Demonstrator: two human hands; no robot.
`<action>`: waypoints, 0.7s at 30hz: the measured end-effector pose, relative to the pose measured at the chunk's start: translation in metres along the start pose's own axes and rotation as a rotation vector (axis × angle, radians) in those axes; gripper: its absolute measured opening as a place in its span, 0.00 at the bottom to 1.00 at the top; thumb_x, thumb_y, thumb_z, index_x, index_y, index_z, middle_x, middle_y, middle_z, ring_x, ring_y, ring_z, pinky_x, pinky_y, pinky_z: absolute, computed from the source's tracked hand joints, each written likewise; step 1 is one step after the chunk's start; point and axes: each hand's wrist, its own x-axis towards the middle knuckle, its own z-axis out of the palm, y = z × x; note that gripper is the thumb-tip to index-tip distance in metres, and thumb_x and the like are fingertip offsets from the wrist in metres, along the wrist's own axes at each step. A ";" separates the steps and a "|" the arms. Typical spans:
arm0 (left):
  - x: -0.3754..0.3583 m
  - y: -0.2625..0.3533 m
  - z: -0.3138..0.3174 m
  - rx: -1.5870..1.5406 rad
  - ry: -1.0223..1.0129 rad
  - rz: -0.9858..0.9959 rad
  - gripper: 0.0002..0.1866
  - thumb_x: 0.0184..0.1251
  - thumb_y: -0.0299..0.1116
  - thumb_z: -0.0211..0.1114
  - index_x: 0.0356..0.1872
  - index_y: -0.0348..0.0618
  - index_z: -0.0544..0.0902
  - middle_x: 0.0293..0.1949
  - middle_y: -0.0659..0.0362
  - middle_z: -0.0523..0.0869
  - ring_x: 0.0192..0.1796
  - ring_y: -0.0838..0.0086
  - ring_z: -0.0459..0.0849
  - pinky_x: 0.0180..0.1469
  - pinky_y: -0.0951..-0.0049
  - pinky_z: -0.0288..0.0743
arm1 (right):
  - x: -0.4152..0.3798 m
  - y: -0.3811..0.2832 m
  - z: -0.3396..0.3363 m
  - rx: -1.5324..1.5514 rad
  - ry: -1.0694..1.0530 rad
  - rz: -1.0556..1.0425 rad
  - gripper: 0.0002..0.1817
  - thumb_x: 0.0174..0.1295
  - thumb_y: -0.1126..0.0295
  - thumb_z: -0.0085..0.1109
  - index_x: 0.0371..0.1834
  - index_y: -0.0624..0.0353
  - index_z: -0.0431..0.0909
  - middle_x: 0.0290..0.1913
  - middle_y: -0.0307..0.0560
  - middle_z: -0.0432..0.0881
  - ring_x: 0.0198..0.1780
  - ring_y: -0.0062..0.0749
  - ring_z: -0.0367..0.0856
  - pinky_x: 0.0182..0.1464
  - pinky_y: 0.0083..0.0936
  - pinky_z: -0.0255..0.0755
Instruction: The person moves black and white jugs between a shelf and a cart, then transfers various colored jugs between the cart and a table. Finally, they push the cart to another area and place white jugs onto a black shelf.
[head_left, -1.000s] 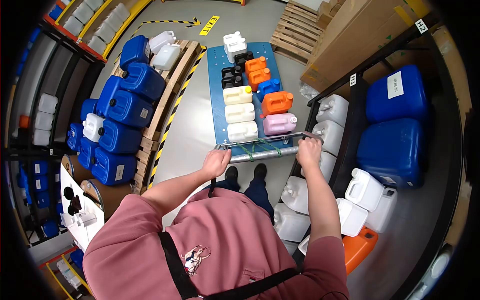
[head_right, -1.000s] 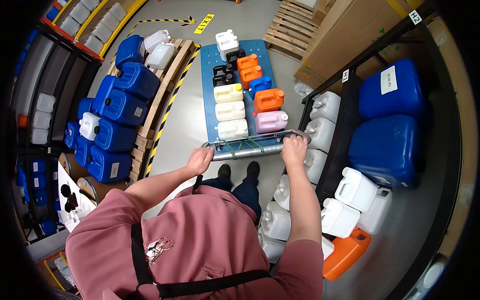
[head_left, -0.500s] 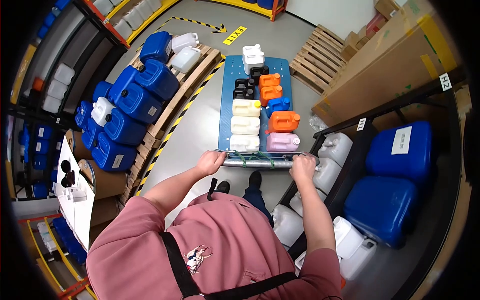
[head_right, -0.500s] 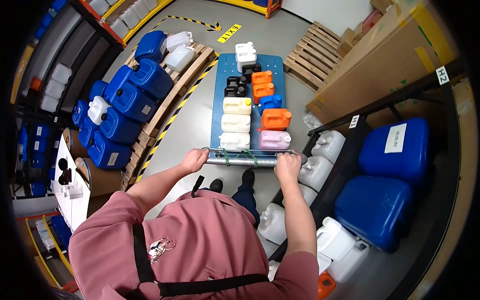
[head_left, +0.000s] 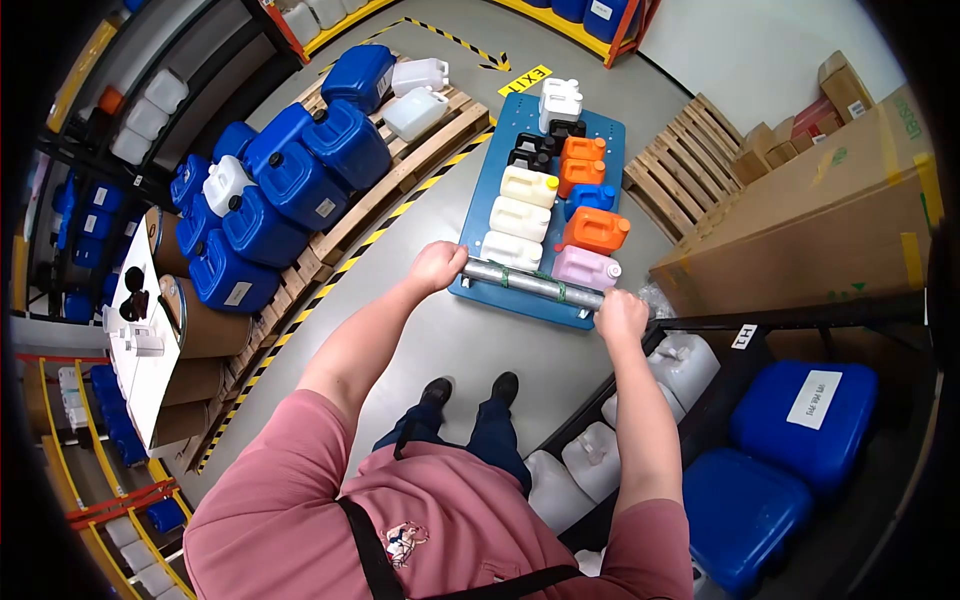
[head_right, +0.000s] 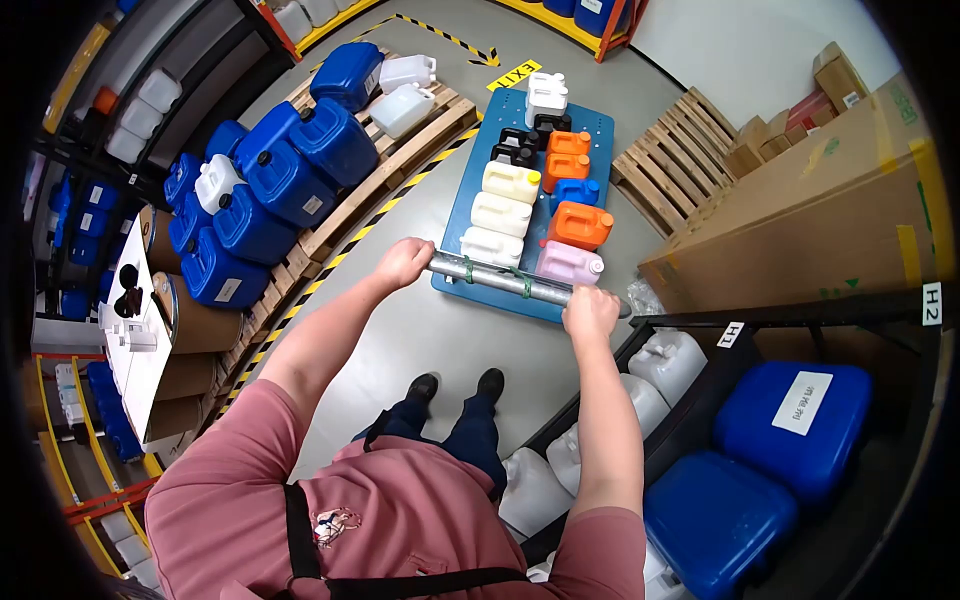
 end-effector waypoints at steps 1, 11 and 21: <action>0.012 0.003 -0.005 0.021 0.002 -0.016 0.29 0.75 0.50 0.46 0.30 0.36 0.85 0.39 0.39 0.86 0.46 0.40 0.82 0.54 0.47 0.75 | 0.012 -0.001 -0.006 -0.013 -0.019 0.009 0.09 0.50 0.70 0.65 0.35 0.54 0.88 0.37 0.51 0.90 0.42 0.47 0.90 0.49 0.42 0.81; 0.103 0.000 -0.032 -0.040 0.095 0.075 0.27 0.75 0.49 0.47 0.31 0.35 0.84 0.39 0.39 0.86 0.46 0.40 0.82 0.55 0.47 0.74 | 0.106 -0.003 -0.021 -0.018 0.062 0.005 0.08 0.50 0.69 0.68 0.35 0.50 0.89 0.36 0.50 0.90 0.41 0.43 0.91 0.47 0.40 0.80; 0.160 0.012 -0.052 0.000 0.163 -0.006 0.30 0.77 0.50 0.44 0.30 0.32 0.82 0.38 0.36 0.85 0.47 0.38 0.81 0.55 0.46 0.72 | 0.171 0.001 -0.043 0.010 -0.078 0.020 0.12 0.52 0.70 0.64 0.41 0.52 0.89 0.41 0.52 0.90 0.45 0.46 0.90 0.51 0.41 0.82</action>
